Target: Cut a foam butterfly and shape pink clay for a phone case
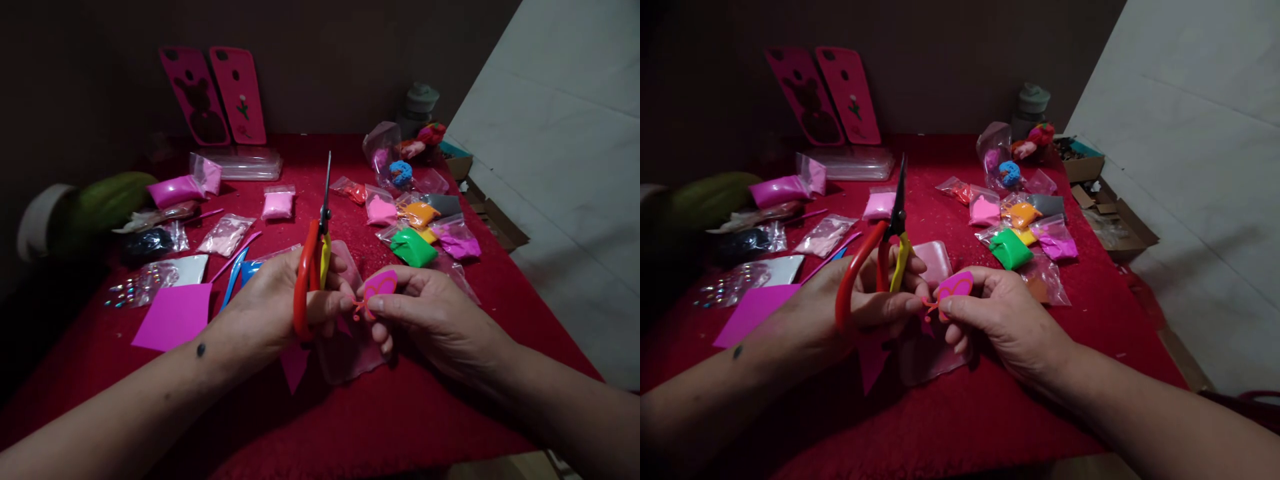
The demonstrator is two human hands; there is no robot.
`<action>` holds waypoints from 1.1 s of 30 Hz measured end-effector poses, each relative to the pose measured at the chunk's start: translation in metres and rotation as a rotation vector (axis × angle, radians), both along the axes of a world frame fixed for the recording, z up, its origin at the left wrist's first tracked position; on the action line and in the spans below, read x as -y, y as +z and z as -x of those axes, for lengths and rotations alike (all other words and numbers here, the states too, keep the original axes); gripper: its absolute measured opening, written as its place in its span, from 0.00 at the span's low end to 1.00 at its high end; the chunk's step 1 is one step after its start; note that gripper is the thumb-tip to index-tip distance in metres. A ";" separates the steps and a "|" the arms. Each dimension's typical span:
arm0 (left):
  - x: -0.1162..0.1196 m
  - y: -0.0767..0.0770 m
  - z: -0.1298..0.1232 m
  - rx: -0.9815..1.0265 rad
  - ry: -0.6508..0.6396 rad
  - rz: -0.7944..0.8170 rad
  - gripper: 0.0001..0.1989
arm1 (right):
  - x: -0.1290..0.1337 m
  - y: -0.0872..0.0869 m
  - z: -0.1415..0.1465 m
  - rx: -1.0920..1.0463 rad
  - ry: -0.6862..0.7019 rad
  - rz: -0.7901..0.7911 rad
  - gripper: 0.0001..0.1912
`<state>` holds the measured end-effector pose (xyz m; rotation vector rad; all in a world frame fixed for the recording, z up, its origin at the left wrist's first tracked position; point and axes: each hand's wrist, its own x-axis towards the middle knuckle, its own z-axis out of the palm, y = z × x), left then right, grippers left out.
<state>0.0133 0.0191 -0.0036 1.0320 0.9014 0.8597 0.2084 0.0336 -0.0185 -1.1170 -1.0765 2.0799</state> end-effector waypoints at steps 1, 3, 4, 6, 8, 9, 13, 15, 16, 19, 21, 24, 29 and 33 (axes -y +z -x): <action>0.000 0.001 -0.001 0.006 -0.008 0.003 0.12 | 0.000 0.000 0.000 -0.005 0.004 -0.005 0.10; 0.000 0.002 -0.003 0.018 -0.030 0.023 0.12 | -0.001 -0.001 0.000 -0.017 0.020 -0.022 0.11; 0.000 0.002 -0.004 0.032 -0.039 0.025 0.11 | -0.001 -0.001 0.000 -0.023 0.029 -0.031 0.11; 0.001 0.001 -0.005 0.065 -0.055 0.016 0.08 | 0.000 -0.001 0.001 -0.032 0.043 -0.045 0.11; 0.003 -0.001 -0.004 0.084 -0.049 -0.006 0.06 | 0.000 0.000 0.001 -0.030 0.042 -0.049 0.11; 0.004 -0.003 -0.002 0.071 -0.032 -0.015 0.05 | 0.000 0.001 0.001 -0.025 0.040 -0.046 0.11; 0.004 -0.005 0.001 -0.064 0.046 -0.046 0.09 | -0.002 0.002 0.001 -0.007 0.044 -0.042 0.12; 0.002 -0.003 0.000 -0.088 0.063 -0.045 0.10 | -0.003 0.001 0.002 -0.019 0.042 -0.062 0.13; 0.001 -0.002 0.000 -0.089 0.067 -0.038 0.10 | -0.004 0.001 0.002 -0.025 0.042 -0.071 0.13; -0.001 0.003 -0.003 -0.082 0.062 -0.010 0.09 | -0.004 -0.001 0.001 -0.023 0.030 -0.058 0.11; -0.001 0.005 -0.006 -0.080 0.073 0.009 0.10 | -0.003 -0.001 0.001 -0.028 0.019 -0.046 0.09; 0.002 0.006 -0.008 -0.040 0.057 0.040 0.12 | -0.004 -0.002 0.000 -0.044 -0.009 -0.035 0.10; 0.001 0.003 -0.005 -0.062 0.058 -0.009 0.08 | -0.005 -0.001 -0.002 0.009 -0.021 -0.031 0.10; -0.002 0.002 -0.002 -0.127 0.065 -0.032 0.08 | -0.003 0.003 -0.002 0.102 0.068 -0.100 0.09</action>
